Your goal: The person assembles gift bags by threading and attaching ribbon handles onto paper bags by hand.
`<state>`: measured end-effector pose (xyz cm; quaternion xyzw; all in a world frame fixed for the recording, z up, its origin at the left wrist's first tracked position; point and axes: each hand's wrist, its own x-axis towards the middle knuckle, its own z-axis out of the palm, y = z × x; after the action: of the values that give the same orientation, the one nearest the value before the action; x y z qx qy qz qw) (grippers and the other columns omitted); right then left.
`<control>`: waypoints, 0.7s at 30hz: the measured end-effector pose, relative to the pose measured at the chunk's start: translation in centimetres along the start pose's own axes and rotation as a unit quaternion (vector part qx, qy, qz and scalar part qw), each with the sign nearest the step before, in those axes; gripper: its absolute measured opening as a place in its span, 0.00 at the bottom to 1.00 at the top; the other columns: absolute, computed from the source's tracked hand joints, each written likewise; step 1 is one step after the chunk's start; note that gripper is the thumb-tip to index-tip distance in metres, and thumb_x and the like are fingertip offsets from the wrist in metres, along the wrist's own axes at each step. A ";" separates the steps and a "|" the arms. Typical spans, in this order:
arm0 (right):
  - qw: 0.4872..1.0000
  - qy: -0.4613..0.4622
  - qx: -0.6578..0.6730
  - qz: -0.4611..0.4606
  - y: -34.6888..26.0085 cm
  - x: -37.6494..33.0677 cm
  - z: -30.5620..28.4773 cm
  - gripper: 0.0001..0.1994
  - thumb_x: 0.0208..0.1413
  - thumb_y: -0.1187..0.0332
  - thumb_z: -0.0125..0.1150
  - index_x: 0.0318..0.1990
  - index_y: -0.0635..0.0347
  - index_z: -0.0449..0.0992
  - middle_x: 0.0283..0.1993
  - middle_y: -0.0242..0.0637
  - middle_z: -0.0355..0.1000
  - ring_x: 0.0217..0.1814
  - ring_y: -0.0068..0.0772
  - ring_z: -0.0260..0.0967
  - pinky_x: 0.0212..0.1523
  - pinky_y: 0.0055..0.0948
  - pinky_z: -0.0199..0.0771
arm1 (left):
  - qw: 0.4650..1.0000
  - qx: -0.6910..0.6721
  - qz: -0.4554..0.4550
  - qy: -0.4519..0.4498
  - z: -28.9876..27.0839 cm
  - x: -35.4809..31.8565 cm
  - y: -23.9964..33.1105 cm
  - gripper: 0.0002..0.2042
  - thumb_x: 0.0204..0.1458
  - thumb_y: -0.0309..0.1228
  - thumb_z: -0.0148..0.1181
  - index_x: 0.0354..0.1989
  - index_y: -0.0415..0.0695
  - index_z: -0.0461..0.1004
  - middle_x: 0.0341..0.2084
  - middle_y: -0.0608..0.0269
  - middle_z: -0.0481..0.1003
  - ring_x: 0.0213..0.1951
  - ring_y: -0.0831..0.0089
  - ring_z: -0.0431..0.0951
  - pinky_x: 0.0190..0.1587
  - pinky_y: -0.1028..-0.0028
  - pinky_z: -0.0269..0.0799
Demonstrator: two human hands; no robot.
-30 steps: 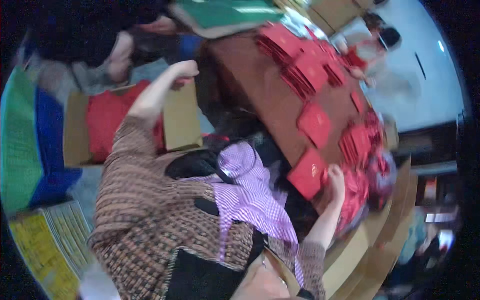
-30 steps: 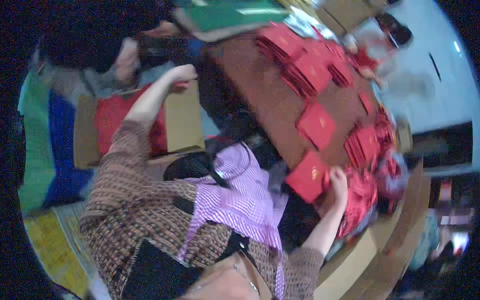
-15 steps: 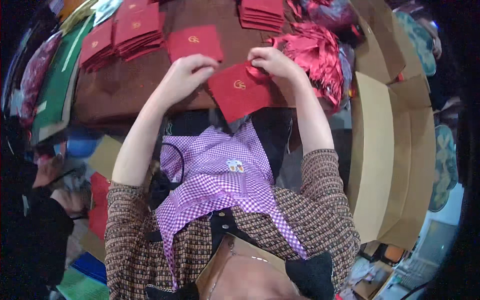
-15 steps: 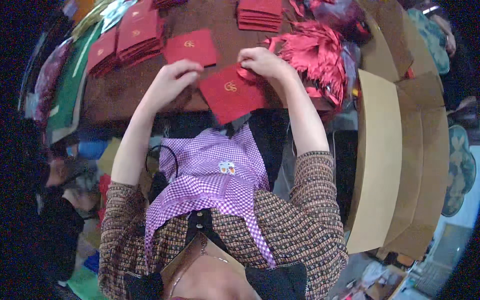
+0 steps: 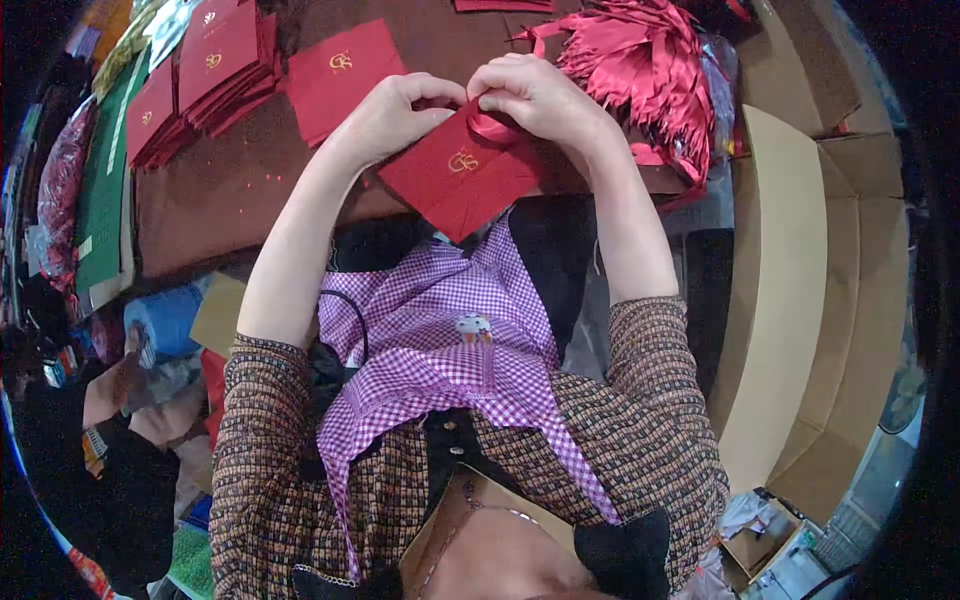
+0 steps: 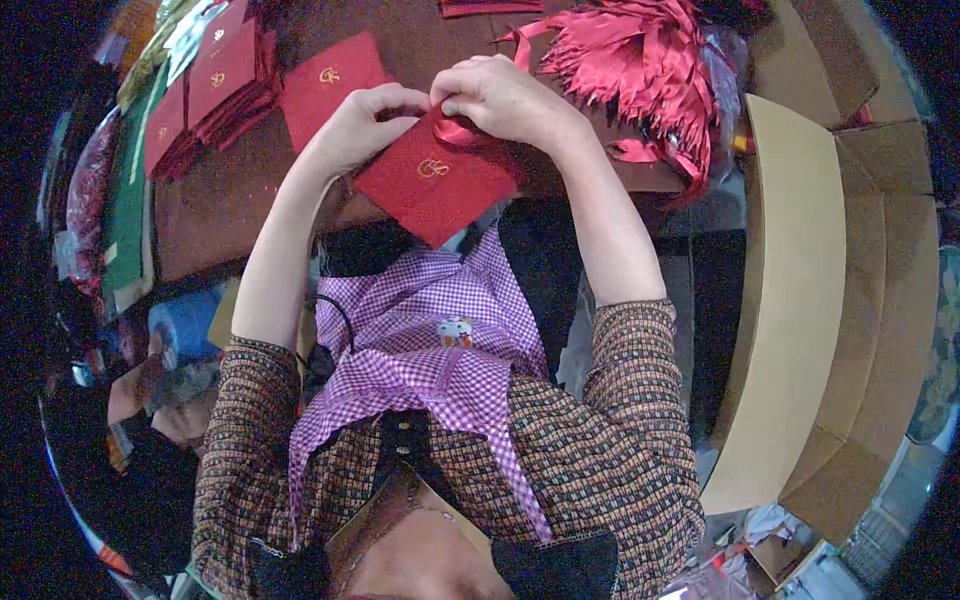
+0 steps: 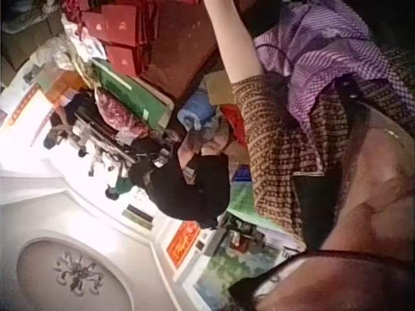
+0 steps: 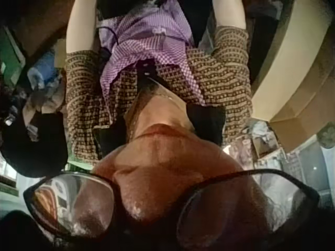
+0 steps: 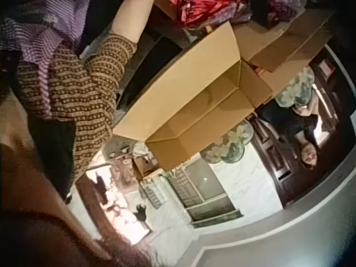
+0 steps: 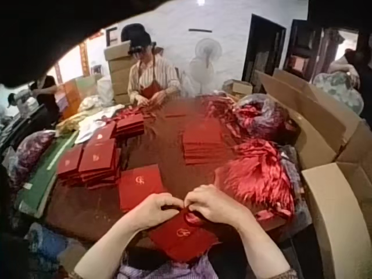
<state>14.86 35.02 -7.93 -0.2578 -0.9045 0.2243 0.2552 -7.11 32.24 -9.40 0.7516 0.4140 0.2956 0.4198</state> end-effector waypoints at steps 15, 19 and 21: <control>0.996 -0.090 -0.008 0.000 0.1 -0.2 0.9 0.04 0.48 0.75 0.58 0.33 0.61 0.74 0.29 0.39 0.72 0.34 0.41 0.69 0.36 0.34 0.67 | 0.966 -0.174 -0.178 0.074 1.5 -1.6 -1.1 0.09 0.52 0.30 0.58 0.36 0.36 0.76 0.22 0.65 0.75 0.24 0.80 0.73 0.27 0.79 0.70; 0.991 -0.113 -0.030 0.068 0.2 -0.6 0.3 0.05 0.51 0.69 0.55 0.35 0.56 0.75 0.35 0.39 0.74 0.42 0.41 0.71 0.46 0.41 0.64 | 0.936 -0.235 -0.183 0.187 -0.3 -2.5 -2.8 0.10 0.51 0.27 0.58 0.40 0.35 0.74 0.23 0.65 0.74 0.22 0.81 0.72 0.24 0.80 0.69; 0.989 -0.117 -0.033 0.080 0.3 -0.2 0.2 0.06 0.51 0.69 0.55 0.35 0.56 0.75 0.35 0.40 0.74 0.42 0.41 0.71 0.47 0.41 0.64 | 0.949 -0.152 -0.140 0.238 -0.1 -2.8 -3.1 0.11 0.50 0.26 0.59 0.41 0.36 0.74 0.25 0.64 0.74 0.25 0.79 0.73 0.27 0.78 0.70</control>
<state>15.02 35.12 -8.29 -0.3096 -0.9114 0.2430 0.1204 -9.67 30.80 -12.29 0.5214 0.5529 0.4637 0.4554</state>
